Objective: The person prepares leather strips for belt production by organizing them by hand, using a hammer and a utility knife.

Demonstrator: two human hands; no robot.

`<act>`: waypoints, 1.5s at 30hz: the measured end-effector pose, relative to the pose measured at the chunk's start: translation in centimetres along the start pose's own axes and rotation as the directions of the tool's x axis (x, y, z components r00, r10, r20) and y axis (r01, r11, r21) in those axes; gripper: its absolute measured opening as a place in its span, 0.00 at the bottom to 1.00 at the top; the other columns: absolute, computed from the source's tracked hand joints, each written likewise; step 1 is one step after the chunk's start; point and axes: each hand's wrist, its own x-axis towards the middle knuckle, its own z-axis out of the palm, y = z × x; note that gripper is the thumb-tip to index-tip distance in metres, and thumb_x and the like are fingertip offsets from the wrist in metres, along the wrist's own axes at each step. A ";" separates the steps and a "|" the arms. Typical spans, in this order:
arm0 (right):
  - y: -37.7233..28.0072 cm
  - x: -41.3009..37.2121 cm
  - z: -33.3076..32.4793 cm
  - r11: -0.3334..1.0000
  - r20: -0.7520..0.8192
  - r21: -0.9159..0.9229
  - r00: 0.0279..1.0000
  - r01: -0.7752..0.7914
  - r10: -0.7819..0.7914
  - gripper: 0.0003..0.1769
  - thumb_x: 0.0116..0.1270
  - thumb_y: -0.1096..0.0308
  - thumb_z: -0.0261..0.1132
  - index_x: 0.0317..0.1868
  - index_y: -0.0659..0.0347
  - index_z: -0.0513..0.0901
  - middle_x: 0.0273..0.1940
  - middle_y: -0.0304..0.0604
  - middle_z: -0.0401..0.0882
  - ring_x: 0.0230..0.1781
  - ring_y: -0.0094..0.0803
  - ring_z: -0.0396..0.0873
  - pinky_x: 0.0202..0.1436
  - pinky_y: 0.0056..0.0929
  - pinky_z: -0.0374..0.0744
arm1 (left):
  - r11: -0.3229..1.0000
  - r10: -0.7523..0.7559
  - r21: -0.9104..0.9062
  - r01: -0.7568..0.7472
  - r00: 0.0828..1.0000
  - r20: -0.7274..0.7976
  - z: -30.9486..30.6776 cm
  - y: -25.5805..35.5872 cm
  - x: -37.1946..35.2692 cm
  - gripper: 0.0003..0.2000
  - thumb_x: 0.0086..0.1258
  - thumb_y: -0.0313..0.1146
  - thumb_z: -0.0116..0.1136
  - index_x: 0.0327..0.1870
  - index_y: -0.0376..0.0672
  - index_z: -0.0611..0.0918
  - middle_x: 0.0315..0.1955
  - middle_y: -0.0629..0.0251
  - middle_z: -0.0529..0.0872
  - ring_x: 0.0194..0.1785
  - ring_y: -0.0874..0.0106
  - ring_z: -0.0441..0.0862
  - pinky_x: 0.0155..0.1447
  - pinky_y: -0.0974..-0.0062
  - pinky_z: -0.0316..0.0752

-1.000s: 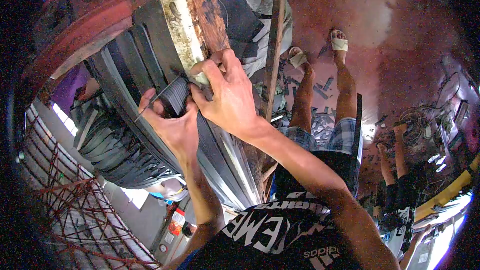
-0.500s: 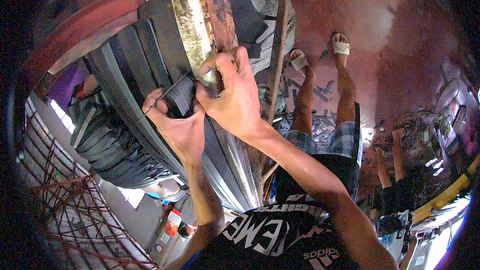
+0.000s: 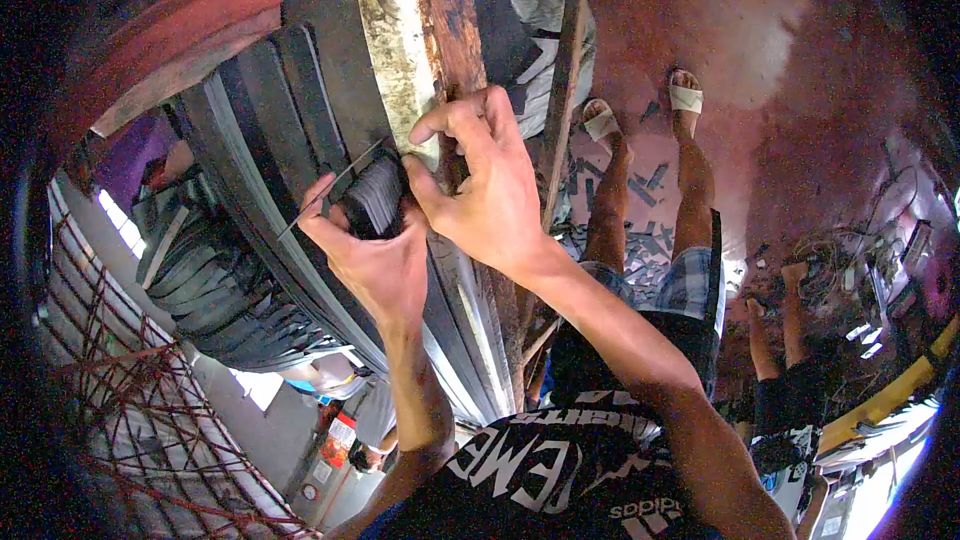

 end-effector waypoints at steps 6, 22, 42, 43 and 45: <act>0.2 0.1 -0.1 1.000 0.016 0.000 1.000 0.002 -0.002 0.17 0.49 0.76 0.73 0.40 0.58 0.79 0.38 0.43 0.71 0.36 0.35 0.73 0.39 0.30 0.75 | 0.989 0.089 0.123 -0.080 0.994 -0.069 0.2 0.4 0.2 0.35 0.48 0.20 0.71 0.59 0.36 0.67 0.51 0.50 0.75 0.47 0.63 0.81 0.50 0.68 0.77; 0.4 0.3 0.2 0.992 -0.004 -0.105 0.998 0.067 -0.068 0.16 0.47 0.77 0.72 0.37 0.58 0.79 0.36 0.41 0.72 0.36 0.34 0.70 0.40 0.31 0.73 | 0.993 -0.002 -0.118 -0.004 0.999 -0.046 0.7 0.1 0.6 0.34 0.45 0.22 0.70 0.57 0.40 0.69 0.51 0.54 0.78 0.55 0.59 0.76 0.62 0.61 0.62; 0.1 0.8 0.1 0.984 0.015 -0.147 0.995 0.096 -0.094 0.17 0.46 0.77 0.72 0.34 0.59 0.74 0.32 0.40 0.69 0.31 0.33 0.67 0.36 0.31 0.70 | 1.000 0.022 -0.011 -0.023 0.997 -0.073 0.6 0.1 0.7 0.33 0.45 0.27 0.75 0.54 0.40 0.70 0.46 0.54 0.78 0.50 0.53 0.76 0.58 0.59 0.65; 0.1 0.8 0.1 0.986 0.012 -0.135 0.996 0.094 -0.093 0.17 0.46 0.78 0.72 0.34 0.59 0.74 0.32 0.40 0.69 0.31 0.33 0.67 0.36 0.31 0.70 | 1.000 0.023 -0.014 -0.024 0.997 -0.072 0.6 0.1 0.6 0.33 0.45 0.27 0.75 0.54 0.40 0.70 0.46 0.54 0.78 0.50 0.53 0.76 0.58 0.59 0.65; -0.1 0.8 -0.1 0.989 0.030 -0.136 0.998 0.062 -0.059 0.17 0.47 0.76 0.73 0.35 0.59 0.75 0.34 0.41 0.70 0.33 0.35 0.70 0.38 0.32 0.72 | 1.000 -0.022 -0.008 0.021 0.998 -0.052 0.6 0.1 0.6 0.33 0.45 0.27 0.75 0.54 0.40 0.70 0.46 0.54 0.78 0.50 0.53 0.75 0.58 0.58 0.65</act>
